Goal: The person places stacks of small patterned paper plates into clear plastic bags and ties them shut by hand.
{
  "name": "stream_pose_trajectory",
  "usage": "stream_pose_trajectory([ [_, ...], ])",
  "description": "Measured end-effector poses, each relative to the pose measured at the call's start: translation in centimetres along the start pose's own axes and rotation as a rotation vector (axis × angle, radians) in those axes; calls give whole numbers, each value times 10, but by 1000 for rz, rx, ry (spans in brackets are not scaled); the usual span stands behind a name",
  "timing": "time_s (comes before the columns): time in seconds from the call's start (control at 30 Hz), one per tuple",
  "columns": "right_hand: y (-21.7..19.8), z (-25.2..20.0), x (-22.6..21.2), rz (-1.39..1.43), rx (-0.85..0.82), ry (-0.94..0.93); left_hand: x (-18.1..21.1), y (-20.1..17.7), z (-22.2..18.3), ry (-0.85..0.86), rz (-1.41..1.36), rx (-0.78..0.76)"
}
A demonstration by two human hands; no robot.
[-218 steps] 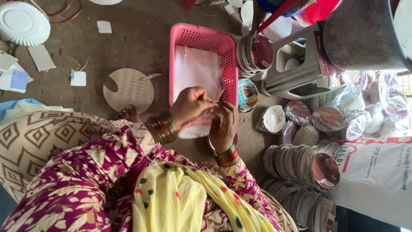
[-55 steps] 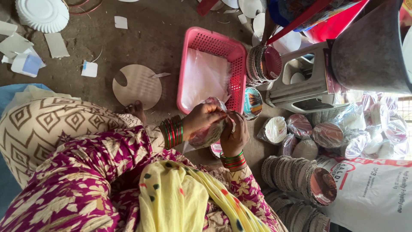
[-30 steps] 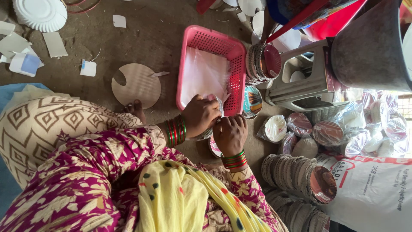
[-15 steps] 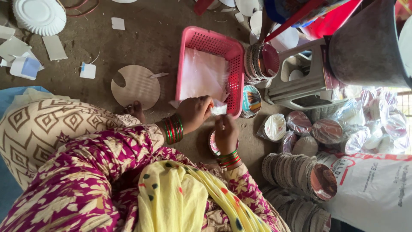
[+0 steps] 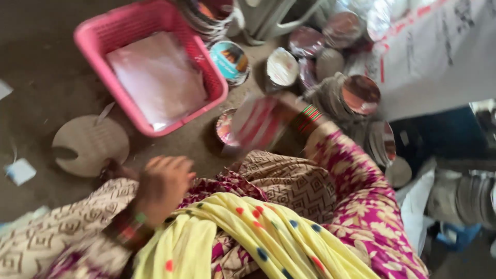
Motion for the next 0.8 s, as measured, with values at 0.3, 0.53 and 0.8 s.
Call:
stream_pose_trajectory([
  [0.3,-135,49,-145,-98,305,-324,-44,-23,-13,-176,151,-199],
  [0.53,112,118,113,-823,-363,-220,-58,47,-17,-201,106,-248],
  [0.8,290,135,278,-1286,-650,-211,-159,182,-81,-364,103,-665],
])
Point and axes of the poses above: each hand's wrist, its own z-axis towards the middle knuckle, its own y-axis out of the palm, x = y × z, the point moved 6 cm from there along z, towards the middle knuckle, and after that the axes turned 10 degrees about z, right-handed, at the moved point
